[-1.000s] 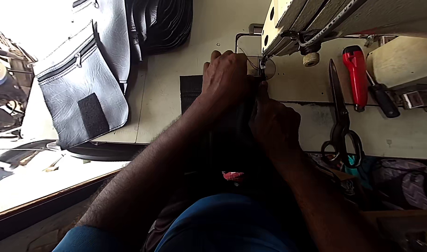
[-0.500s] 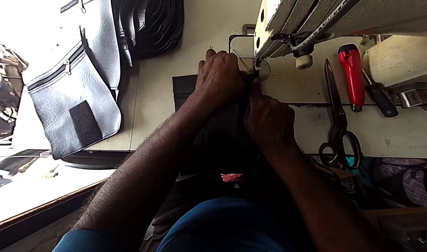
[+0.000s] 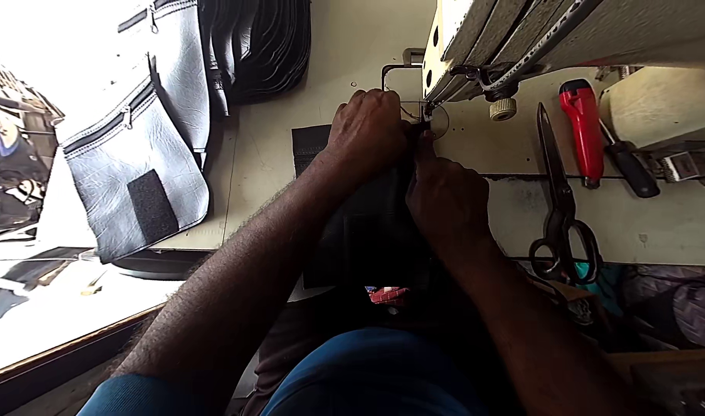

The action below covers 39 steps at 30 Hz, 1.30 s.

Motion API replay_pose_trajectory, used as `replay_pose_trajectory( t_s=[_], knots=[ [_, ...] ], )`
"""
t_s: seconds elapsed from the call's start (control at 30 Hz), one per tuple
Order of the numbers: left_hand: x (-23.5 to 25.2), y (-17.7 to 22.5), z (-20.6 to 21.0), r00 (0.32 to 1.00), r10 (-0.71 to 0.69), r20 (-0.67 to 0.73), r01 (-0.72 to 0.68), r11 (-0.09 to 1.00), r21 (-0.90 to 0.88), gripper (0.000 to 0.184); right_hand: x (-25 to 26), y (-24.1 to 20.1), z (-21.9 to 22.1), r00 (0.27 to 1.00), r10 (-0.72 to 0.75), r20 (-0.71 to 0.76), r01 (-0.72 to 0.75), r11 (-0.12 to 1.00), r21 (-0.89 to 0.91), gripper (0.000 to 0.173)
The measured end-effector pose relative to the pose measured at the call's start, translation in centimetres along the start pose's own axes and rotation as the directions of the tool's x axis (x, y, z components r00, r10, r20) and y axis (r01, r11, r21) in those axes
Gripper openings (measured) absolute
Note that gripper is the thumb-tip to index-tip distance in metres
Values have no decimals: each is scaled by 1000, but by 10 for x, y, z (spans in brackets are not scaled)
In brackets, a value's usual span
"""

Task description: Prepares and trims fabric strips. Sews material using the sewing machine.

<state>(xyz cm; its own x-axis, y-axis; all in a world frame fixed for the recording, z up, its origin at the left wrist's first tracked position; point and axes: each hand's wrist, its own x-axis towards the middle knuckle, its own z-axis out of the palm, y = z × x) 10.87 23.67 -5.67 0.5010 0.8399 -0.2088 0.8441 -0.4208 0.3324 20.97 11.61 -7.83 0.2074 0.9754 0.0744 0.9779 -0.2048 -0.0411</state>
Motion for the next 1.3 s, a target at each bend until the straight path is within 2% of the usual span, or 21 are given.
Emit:
replay_pose_trajectory(
  t_s=[0.47, 0.6, 0.73, 0.83, 0.9, 1.0, 1.1, 1.17, 1.23, 1.3],
  knots=[
    [6, 6, 0, 998, -65, -6, 65, 998, -2, 28, 9, -3, -2, 1000, 17, 8, -16, 999, -34, 44],
    [8, -1, 5, 999, -19, -34, 18, 1000, -19, 29, 8, -1, -2, 1000, 12, 7, -12, 1000, -25, 41],
    [3, -7, 11, 991, 33, -129, -40, 998, -54, 28, 7, -2, -4, 1000, 16, 12, -15, 1000, -15, 45],
    [-8, -9, 20, 941, 128, -313, -136, 991, -2, 23, 8, -4, -5, 999, 34, 25, -33, 999, -32, 45],
    [-19, -7, 25, 874, 293, -387, -276, 956, 99, 22, 7, -3, -4, 999, 32, 22, -32, 999, -24, 41],
    [-28, -7, 41, 822, 460, -337, -430, 888, 165, 31, 4, 1, -1, 999, 9, -35, -7, 999, 34, 22],
    [-28, -12, 51, 811, 474, -342, -444, 880, 166, 39, -1, 5, -3, 1000, -11, 20, 9, 998, 67, 24],
    [-28, -14, 52, 812, 477, -337, -447, 879, 166, 41, -7, 18, -17, 991, -85, 107, 70, 988, 135, 30],
    [-28, -14, 51, 818, 478, -319, -451, 878, 162, 42, -3, 48, -46, 955, -242, 173, 196, 949, 248, 27],
    [-27, -15, 51, 822, 477, -312, -451, 879, 158, 43, 16, 103, -86, 908, -411, 79, 344, 840, 420, 29]
  ],
)
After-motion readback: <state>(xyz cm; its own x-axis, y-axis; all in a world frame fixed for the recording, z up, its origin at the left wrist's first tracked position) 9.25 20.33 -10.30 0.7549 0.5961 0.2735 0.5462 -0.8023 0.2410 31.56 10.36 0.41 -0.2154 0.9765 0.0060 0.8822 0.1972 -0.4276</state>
